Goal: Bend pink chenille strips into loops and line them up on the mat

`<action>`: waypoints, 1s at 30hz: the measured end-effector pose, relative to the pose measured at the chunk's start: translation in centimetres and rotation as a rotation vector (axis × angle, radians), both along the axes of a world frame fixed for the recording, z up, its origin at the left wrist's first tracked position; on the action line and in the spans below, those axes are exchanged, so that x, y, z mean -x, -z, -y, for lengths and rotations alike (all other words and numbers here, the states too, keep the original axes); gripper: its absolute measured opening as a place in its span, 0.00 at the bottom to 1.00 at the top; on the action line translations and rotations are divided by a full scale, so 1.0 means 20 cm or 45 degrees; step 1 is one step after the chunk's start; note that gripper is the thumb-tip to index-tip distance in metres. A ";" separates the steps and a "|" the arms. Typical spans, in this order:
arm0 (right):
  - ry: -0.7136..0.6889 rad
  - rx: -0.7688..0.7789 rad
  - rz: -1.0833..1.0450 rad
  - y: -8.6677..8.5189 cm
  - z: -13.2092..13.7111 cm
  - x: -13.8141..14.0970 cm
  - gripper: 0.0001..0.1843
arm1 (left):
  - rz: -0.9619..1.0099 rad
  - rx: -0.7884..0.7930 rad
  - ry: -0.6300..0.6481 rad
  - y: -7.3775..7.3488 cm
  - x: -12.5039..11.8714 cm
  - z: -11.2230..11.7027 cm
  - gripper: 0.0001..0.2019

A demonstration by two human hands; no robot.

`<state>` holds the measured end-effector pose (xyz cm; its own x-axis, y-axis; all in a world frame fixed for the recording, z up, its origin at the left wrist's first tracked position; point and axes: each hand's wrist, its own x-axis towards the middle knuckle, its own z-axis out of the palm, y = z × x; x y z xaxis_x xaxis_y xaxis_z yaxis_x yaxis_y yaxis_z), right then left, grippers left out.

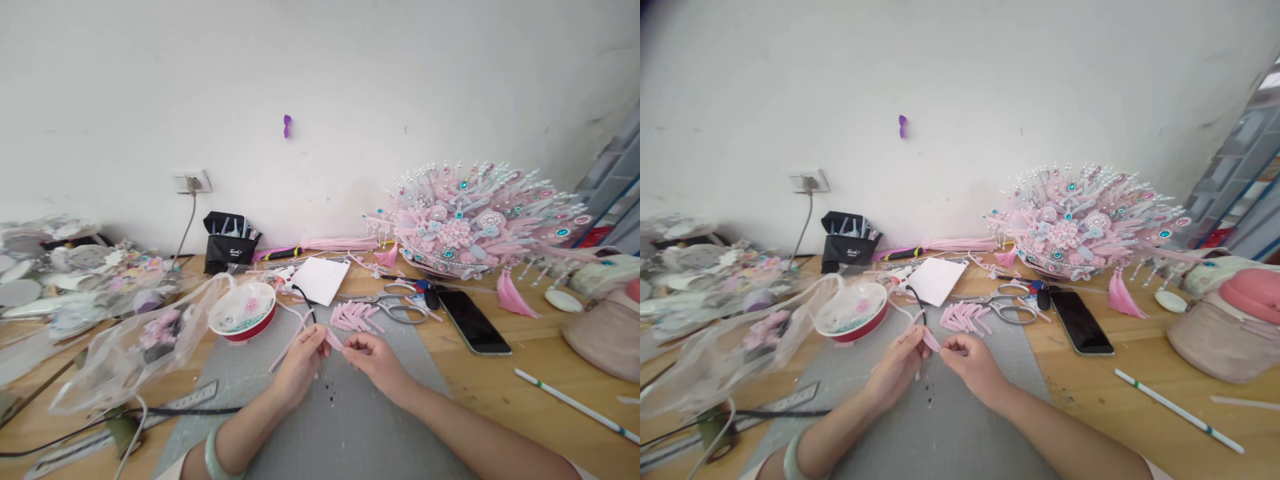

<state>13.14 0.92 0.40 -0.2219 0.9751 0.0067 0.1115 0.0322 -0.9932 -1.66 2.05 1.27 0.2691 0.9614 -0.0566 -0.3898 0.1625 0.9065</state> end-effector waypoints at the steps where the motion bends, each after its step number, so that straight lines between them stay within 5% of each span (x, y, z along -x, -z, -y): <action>1: -0.007 -0.013 0.009 0.00 0.00 0.00 0.06 | -0.017 -0.005 0.008 0.00 0.00 0.00 0.12; 21: -0.053 -0.058 -0.051 -0.03 0.00 -0.01 0.07 | -0.036 0.018 -0.149 0.03 -0.01 0.02 0.11; 30: -0.029 -0.061 -0.039 -0.01 0.01 0.00 0.06 | -0.104 -0.047 -0.048 0.02 0.00 -0.01 0.12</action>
